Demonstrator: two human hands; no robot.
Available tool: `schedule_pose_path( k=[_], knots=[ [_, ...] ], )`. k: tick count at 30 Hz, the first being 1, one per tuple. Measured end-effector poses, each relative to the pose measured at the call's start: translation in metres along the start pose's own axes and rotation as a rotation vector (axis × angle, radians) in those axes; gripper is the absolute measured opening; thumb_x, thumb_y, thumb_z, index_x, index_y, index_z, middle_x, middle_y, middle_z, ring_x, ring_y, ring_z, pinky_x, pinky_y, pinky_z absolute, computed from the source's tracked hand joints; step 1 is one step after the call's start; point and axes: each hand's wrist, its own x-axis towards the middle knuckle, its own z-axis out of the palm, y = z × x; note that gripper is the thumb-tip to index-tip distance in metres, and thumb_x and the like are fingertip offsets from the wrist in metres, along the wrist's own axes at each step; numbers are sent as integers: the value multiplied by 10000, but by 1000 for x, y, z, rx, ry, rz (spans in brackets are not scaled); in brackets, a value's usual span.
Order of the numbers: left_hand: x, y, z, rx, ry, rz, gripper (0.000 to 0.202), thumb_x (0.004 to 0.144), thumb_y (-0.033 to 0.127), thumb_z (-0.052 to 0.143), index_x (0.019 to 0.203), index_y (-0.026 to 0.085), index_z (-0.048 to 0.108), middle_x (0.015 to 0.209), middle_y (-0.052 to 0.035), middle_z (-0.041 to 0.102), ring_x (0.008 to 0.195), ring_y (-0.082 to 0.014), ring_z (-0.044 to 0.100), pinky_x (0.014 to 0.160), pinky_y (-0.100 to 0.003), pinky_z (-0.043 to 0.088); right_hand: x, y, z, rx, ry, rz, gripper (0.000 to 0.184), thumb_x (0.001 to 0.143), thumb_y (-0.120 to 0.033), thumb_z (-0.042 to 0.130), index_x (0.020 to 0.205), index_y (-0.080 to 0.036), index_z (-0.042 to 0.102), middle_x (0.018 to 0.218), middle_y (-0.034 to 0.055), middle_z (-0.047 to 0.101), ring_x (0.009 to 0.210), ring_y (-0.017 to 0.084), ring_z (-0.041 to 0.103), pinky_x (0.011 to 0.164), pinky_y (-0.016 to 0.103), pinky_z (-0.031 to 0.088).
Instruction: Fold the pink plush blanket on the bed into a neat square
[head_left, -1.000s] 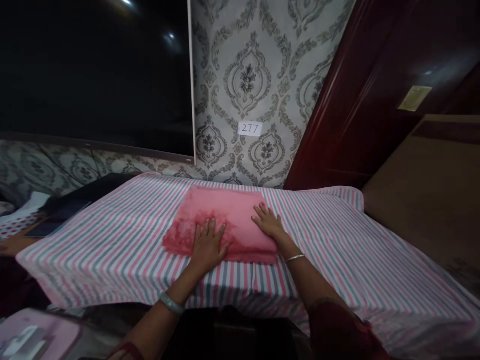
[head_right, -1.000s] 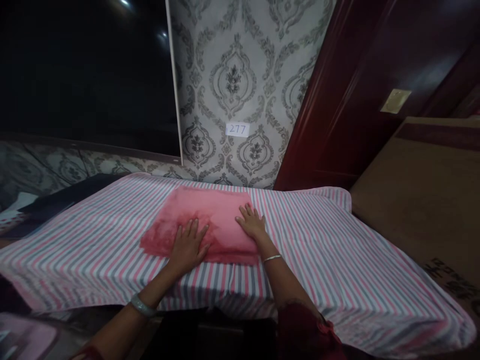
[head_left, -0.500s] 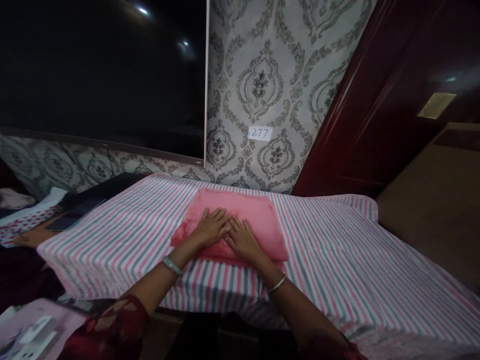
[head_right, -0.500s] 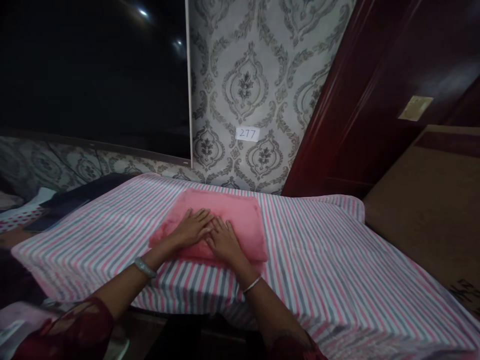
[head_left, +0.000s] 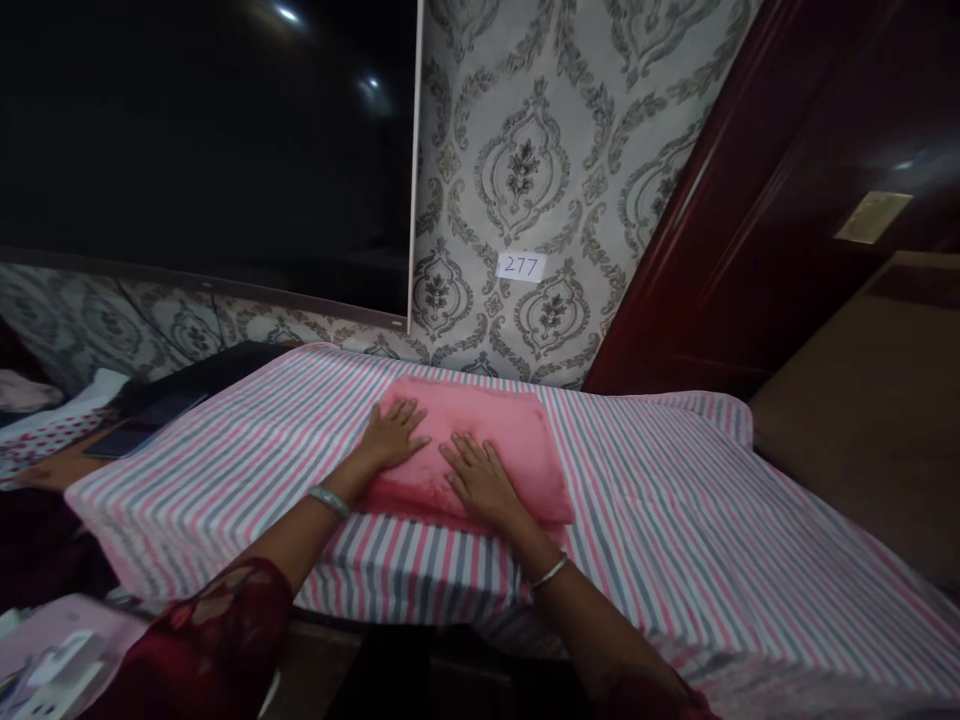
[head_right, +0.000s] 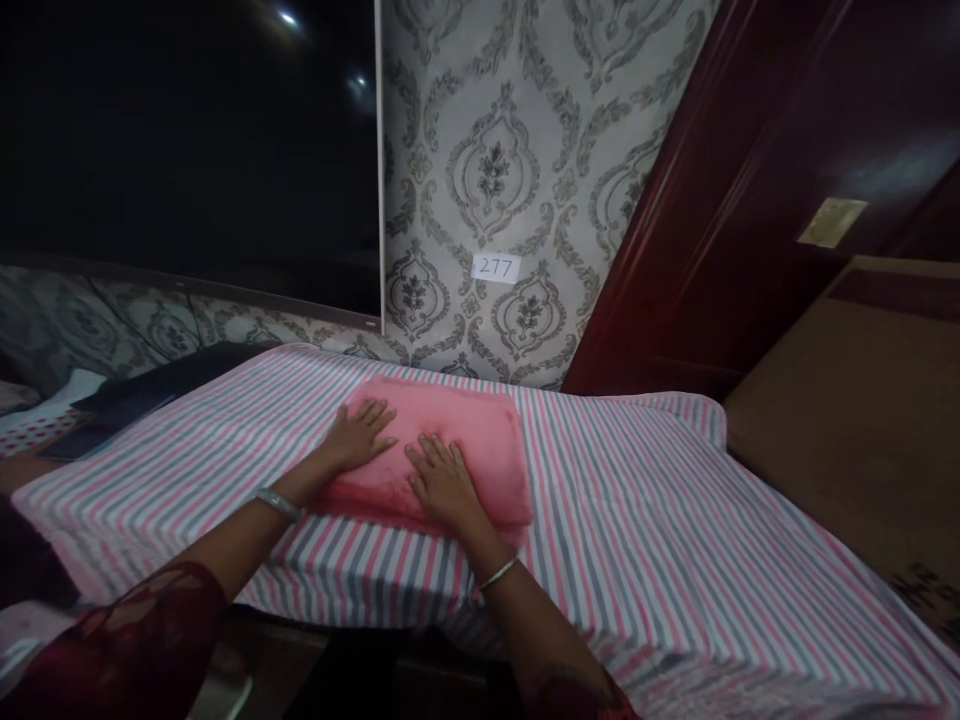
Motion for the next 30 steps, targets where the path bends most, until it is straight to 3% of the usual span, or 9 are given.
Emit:
schedule_pose_path(
  k=[4,8,11,13,18,20,25,27,30],
  knots=[
    [8,-15,-20,14,-11,-216,607,978,477,358,1507,183,404,1625,-160,277,1501,-356,248,1168,-695,123,2,0,-5,10,-27,18,523,1038,-402,364,1547,-284,350,1645,49,237,1522,239,170,1213,540,149],
    [2,9,-26,31,139,-113,601,980,413,357,1461,63,440,1585,-231,334,1500,-344,256,1192,-651,135,19,9,-24,61,-95,19,494,1029,-374,381,1513,-280,421,1610,68,329,1488,228,275,1189,499,236],
    [-11,42,-9,-20,167,-40,632,980,414,358,1489,41,394,1566,-242,362,1493,-333,281,1206,-597,179,39,19,-36,35,-71,32,475,1030,-293,347,1489,-258,464,1577,77,395,1472,209,309,1188,461,245],
    [-21,60,9,-38,200,-33,634,979,425,364,1498,62,394,1561,-241,373,1486,-346,293,1198,-596,207,50,27,-37,-16,-94,9,484,1028,-291,349,1503,-268,440,1599,67,355,1492,225,262,1195,505,217],
    [-37,74,40,-8,291,6,608,977,445,382,1493,128,437,1571,-234,353,1489,-381,273,1183,-644,192,62,57,-33,-64,-203,-95,538,1036,-452,339,1559,-330,304,1656,19,195,1527,254,134,1190,604,134],
    [-39,72,43,-3,304,19,597,976,428,390,1491,130,442,1568,-241,353,1487,-384,277,1177,-645,207,63,78,-35,-73,-213,9,566,1027,-511,334,1565,-341,286,1659,21,179,1530,262,118,1191,604,116],
    [-37,69,42,-3,310,23,590,974,423,402,1490,140,448,1570,-229,357,1485,-378,286,1177,-639,220,56,132,-42,-9,-221,480,593,1030,-543,242,1570,-302,288,1658,46,199,1519,295,164,1171,624,168],
    [-37,69,43,3,323,26,590,971,421,413,1489,142,450,1567,-225,367,1487,-372,285,1180,-635,219,52,144,-41,47,-205,575,611,1029,-556,209,1576,-291,271,1667,45,157,1514,306,174,1156,623,215],
    [-37,69,45,7,332,22,586,967,419,419,1485,148,457,1562,-218,381,1484,-367,294,1178,-629,227,51,145,-45,69,-209,602,613,1027,-556,219,1578,-293,265,1671,36,143,1511,316,179,1153,619,230]
  ],
)
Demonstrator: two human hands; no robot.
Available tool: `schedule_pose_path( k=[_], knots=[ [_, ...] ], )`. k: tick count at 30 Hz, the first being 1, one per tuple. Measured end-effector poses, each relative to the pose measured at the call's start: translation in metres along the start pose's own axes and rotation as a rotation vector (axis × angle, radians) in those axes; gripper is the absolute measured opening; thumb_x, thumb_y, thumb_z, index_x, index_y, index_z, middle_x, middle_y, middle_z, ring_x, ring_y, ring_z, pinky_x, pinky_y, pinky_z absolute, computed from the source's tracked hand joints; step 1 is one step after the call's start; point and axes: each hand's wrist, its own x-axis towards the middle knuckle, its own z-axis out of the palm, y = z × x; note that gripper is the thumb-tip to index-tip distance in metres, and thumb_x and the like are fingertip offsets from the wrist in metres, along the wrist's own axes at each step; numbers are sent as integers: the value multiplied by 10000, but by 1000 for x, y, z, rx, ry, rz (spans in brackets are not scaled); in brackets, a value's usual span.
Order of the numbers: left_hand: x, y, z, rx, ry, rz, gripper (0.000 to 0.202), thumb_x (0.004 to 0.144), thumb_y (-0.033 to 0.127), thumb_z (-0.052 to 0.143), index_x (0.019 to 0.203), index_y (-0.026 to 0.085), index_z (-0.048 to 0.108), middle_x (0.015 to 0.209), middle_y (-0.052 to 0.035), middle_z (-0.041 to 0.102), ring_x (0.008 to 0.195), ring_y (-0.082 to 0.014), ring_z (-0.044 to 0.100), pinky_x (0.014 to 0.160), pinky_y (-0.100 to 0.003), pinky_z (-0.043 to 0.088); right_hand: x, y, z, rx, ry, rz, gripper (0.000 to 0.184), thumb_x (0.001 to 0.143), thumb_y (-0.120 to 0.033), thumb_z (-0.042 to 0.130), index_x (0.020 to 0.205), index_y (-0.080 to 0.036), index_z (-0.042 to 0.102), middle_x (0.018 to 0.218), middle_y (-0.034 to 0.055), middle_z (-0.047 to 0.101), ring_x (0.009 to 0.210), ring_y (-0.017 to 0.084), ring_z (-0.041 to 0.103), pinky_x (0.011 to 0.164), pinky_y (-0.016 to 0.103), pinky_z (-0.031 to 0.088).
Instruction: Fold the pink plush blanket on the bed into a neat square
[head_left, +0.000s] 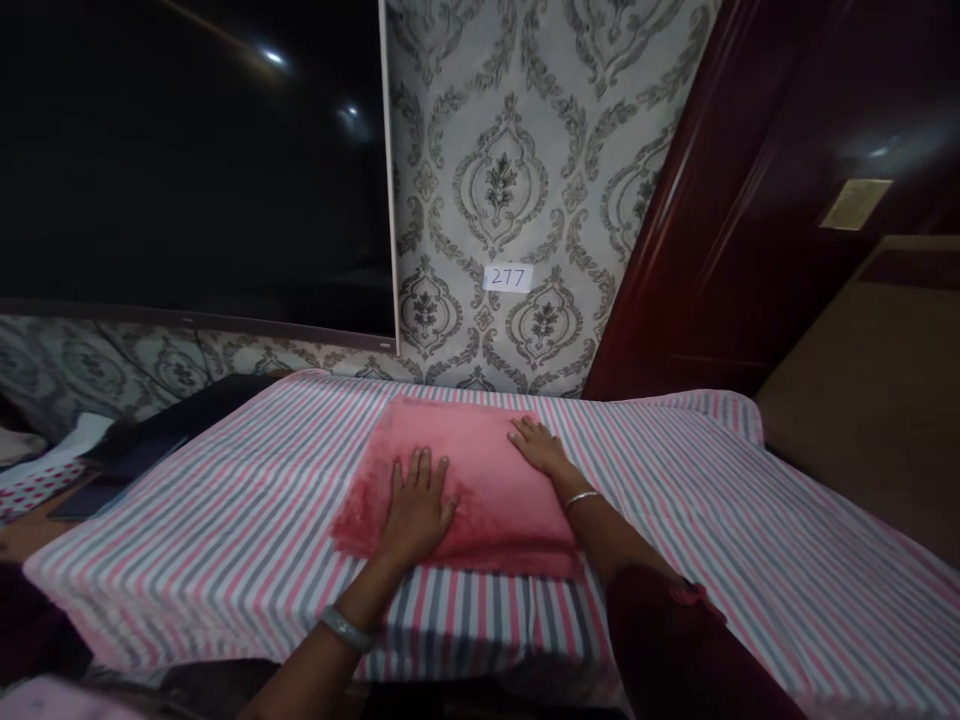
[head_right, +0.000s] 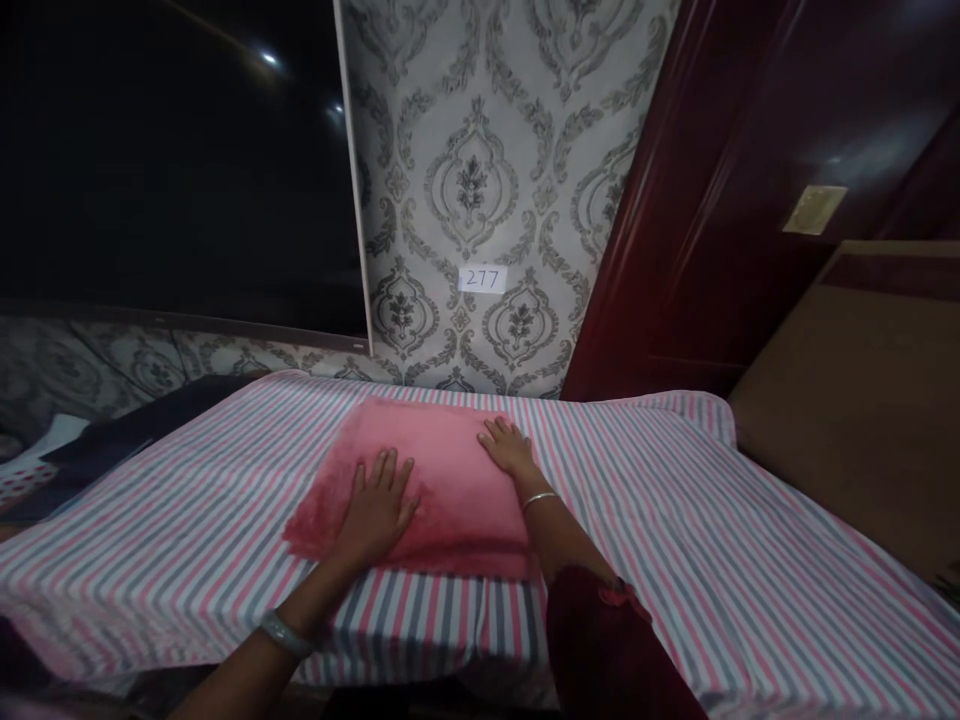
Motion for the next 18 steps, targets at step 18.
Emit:
schedule_pose_path(
  k=[18],
  knots=[
    [77,-19,-28,-165,-320,144,550,993,381,316,1523,249,377,1617,-91,316,1516,-271,237,1200,-639,130,-108,-82,57,-78,199,-480,587,1027,-444,369,1562,-207,323,1643,102,202,1525,274,148,1218,553,121]
  ],
)
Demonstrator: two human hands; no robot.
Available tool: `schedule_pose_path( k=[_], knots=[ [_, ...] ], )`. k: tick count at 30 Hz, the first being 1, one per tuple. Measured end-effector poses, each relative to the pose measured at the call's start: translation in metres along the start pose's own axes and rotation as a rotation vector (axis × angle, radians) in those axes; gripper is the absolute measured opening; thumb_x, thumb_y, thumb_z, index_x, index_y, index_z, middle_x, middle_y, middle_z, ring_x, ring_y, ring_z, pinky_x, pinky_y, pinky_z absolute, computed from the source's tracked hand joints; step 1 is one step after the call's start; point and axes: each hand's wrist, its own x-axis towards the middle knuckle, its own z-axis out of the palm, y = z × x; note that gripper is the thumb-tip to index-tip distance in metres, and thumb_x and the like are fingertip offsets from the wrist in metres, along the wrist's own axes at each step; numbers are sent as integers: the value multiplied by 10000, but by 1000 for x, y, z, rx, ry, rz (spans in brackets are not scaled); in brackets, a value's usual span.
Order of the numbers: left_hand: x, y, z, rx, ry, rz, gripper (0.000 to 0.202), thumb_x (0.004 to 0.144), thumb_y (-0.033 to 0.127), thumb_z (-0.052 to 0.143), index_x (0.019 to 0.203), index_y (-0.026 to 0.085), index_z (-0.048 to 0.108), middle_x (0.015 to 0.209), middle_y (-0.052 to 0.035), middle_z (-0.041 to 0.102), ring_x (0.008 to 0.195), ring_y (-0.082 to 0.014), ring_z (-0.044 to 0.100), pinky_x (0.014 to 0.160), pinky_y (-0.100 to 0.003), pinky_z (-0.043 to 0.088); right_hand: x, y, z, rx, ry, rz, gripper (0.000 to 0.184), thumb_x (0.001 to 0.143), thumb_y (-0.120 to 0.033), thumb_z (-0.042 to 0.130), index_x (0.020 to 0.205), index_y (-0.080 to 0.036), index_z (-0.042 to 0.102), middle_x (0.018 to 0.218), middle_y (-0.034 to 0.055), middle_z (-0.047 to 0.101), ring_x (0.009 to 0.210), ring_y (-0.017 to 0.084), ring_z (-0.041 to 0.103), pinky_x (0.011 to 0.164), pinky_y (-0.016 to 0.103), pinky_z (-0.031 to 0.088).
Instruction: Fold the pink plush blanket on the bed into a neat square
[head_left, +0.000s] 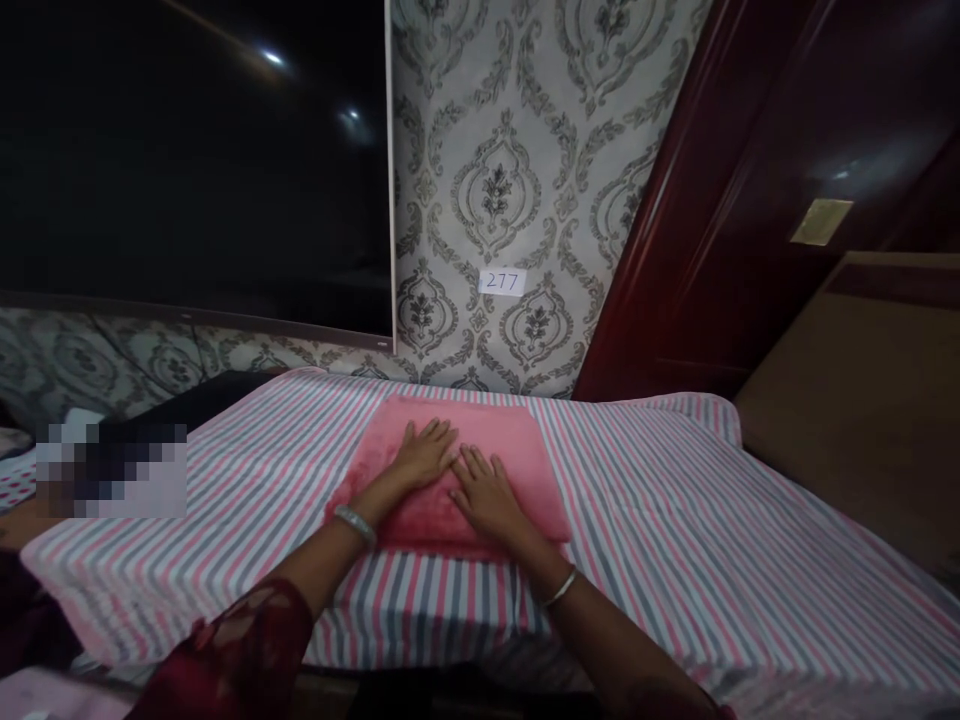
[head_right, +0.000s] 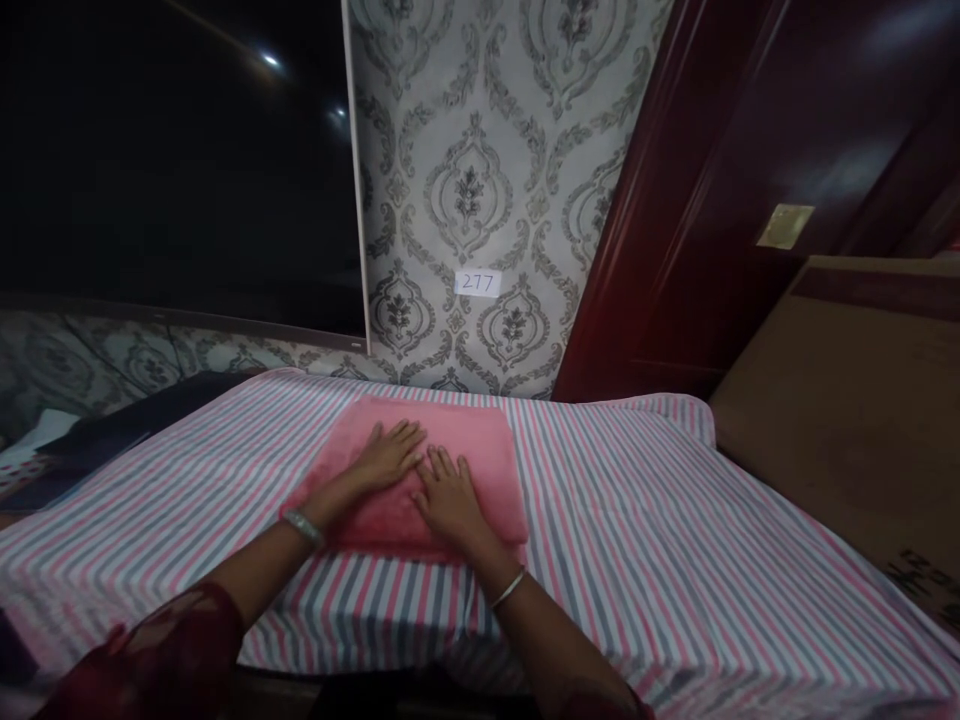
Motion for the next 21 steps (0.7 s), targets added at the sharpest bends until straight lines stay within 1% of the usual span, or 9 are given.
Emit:
schedule_pose_path(
  k=[2,5,7,8,10,13,16,19,21],
  knots=[
    [11,-11,2,47,10,-52,557,984,431,353,1509,252,407,1618,-103,307,1515,-315,228,1183,-680,96,1,2,1,6,17,-2,575,1028,-439,374,1565,-239,319,1642,90,216,1522,264,165,1215,548,143],
    [15,-22,14,105,129,-155,591,981,471,355,1518,230,396,1614,-145,302,1507,-367,226,1147,-737,73,0,3,2,17,41,-2,558,1030,-437,381,1559,-265,332,1640,81,235,1519,251,183,1216,535,152],
    [15,-25,23,144,172,-183,603,988,475,327,1530,216,373,1613,-154,301,1507,-365,228,1145,-742,63,-1,2,4,28,54,2,557,1030,-437,386,1557,-265,335,1640,78,239,1520,246,180,1220,530,135],
    [15,-25,26,155,162,-186,609,990,473,316,1538,208,357,1616,-155,292,1510,-361,221,1148,-739,60,-1,2,5,36,60,4,557,1029,-436,390,1557,-266,335,1641,75,239,1521,243,175,1222,528,125],
    [16,-25,28,157,103,-190,626,992,475,304,1552,195,322,1628,-151,259,1518,-352,200,1155,-729,63,-1,2,7,55,69,7,556,1029,-431,398,1556,-267,334,1642,70,238,1523,240,168,1224,523,109],
    [22,-25,18,123,-11,-205,646,990,482,299,1569,197,270,1648,-133,198,1530,-336,162,1170,-705,65,1,1,6,78,65,8,557,1027,-425,406,1557,-272,328,1645,68,233,1522,241,169,1221,526,106],
    [22,-29,0,96,-89,-204,636,983,483,323,1559,214,303,1644,-122,221,1527,-313,185,1190,-661,97,1,3,-4,79,40,11,551,1023,-427,417,1547,-268,351,1635,85,260,1514,247,197,1210,535,130],
    [7,-42,-14,117,-99,-231,621,971,474,351,1531,207,372,1639,-134,241,1522,-340,194,1176,-687,100,-10,15,-15,69,45,78,523,1007,-415,455,1505,-261,431,1615,109,309,1503,291,223,1194,570,137],
    [-12,-55,-17,85,-78,-289,622,965,476,353,1530,218,375,1651,-122,210,1516,-370,194,1158,-706,153,-25,30,-19,72,98,200,526,989,-388,482,1490,-229,456,1611,138,311,1501,326,216,1183,593,141]
  ],
)
